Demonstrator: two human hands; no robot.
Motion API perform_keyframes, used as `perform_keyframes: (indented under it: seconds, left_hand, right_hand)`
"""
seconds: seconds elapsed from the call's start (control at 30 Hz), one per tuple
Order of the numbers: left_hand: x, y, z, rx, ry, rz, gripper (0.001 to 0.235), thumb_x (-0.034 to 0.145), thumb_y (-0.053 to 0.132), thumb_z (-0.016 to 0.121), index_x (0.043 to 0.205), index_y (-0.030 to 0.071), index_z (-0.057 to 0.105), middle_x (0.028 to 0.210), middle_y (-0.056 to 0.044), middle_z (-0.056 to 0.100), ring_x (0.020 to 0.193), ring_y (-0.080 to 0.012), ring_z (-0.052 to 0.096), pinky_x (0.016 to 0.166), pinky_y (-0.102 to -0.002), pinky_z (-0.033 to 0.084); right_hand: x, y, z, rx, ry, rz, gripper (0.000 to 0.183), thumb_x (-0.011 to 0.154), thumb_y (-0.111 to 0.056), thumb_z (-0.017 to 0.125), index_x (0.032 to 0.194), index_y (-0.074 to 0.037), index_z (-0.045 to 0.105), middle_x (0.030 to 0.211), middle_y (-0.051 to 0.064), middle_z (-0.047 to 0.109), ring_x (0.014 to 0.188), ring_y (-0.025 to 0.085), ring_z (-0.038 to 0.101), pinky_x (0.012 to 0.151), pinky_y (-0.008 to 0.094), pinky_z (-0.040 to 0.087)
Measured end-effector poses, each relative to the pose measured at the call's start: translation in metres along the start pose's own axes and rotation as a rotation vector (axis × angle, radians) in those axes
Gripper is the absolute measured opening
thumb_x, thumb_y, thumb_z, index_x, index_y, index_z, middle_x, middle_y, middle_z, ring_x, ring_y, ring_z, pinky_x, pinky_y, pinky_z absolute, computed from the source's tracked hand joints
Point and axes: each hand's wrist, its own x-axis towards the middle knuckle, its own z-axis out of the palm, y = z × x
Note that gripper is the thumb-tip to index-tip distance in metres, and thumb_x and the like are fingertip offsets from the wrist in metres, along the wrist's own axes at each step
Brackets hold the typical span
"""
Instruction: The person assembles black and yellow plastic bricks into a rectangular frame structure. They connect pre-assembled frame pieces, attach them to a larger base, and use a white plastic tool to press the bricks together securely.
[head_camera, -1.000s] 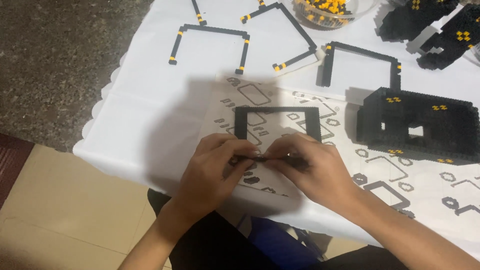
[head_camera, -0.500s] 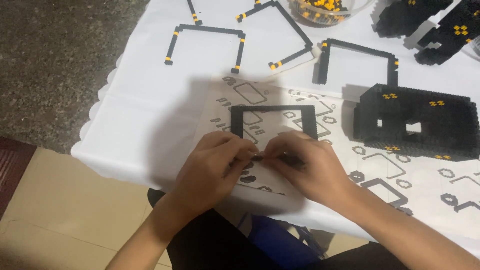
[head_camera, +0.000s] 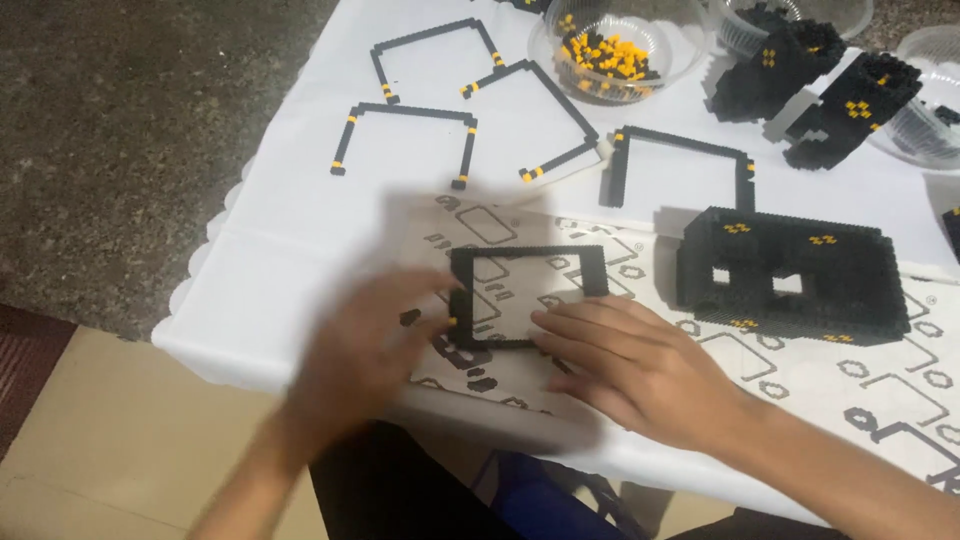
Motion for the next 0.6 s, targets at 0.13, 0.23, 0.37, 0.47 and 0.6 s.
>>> perform_keyframes:
  seconds: [0.13, 0.23, 0.37, 0.47, 0.6]
  left_hand:
    - [0.036, -0.018, -0.021, -0.002, -0.012, -0.129, 0.024, 0.088, 0.010, 0.065, 0.110, 0.003, 0.060, 0.110, -0.011, 0.066, 0.103, -0.0263, 0.062, 0.091, -0.037, 0.047]
    - [0.071, -0.012, -0.021, 0.045, -0.166, -0.375, 0.025, 0.092, 0.023, 0.054, 0.109, 0.008, 0.064, 0.109, -0.005, 0.068, 0.106, -0.0234, 0.060, 0.091, -0.039, 0.043]
    - [0.088, -0.007, -0.003, 0.019, -0.201, -0.248, 0.023, 0.090, 0.019, 0.058, 0.109, 0.007, 0.065, 0.106, -0.008, 0.068, 0.099, -0.0274, 0.061, 0.084, -0.040, 0.044]
    - [0.093, -0.004, 0.005, -0.049, -0.164, -0.143, 0.021, 0.090, 0.014, 0.061, 0.107, 0.003, 0.064, 0.103, -0.009, 0.069, 0.096, -0.0274, 0.063, 0.081, -0.040, 0.047]
    - [0.112, 0.003, 0.022, -0.112, -0.239, -0.196, 0.023, 0.090, 0.016, 0.057, 0.109, 0.006, 0.065, 0.109, -0.009, 0.069, 0.104, -0.0274, 0.062, 0.084, -0.040, 0.047]
  right_hand:
    - [-0.009, 0.012, 0.000, 0.009, -0.134, 0.004, 0.051, 0.089, -0.029, 0.060, 0.127, 0.002, 0.052, 0.135, 0.014, 0.053, 0.128, 0.028, 0.048, 0.111, 0.043, 0.034]
    - [-0.016, 0.018, 0.006, 0.017, -0.256, 0.037, 0.062, 0.091, -0.036, 0.056, 0.138, 0.001, 0.041, 0.145, 0.016, 0.040, 0.138, 0.027, 0.033, 0.114, 0.045, 0.020]
    - [-0.018, 0.015, 0.004, 0.175, -0.183, 0.120, 0.049, 0.091, -0.021, 0.055, 0.134, 0.001, 0.045, 0.141, 0.019, 0.044, 0.135, 0.032, 0.038, 0.115, 0.051, 0.018]
    - [-0.017, 0.015, -0.001, 0.207, -0.041, 0.234, 0.050, 0.085, -0.015, 0.063, 0.129, 0.003, 0.048, 0.137, 0.022, 0.048, 0.133, 0.035, 0.041, 0.114, 0.052, 0.025]
    - [-0.019, 0.009, -0.011, 0.113, 0.162, 0.231, 0.045, 0.078, -0.010, 0.074, 0.116, 0.007, 0.057, 0.127, 0.024, 0.055, 0.126, 0.038, 0.048, 0.107, 0.046, 0.042]
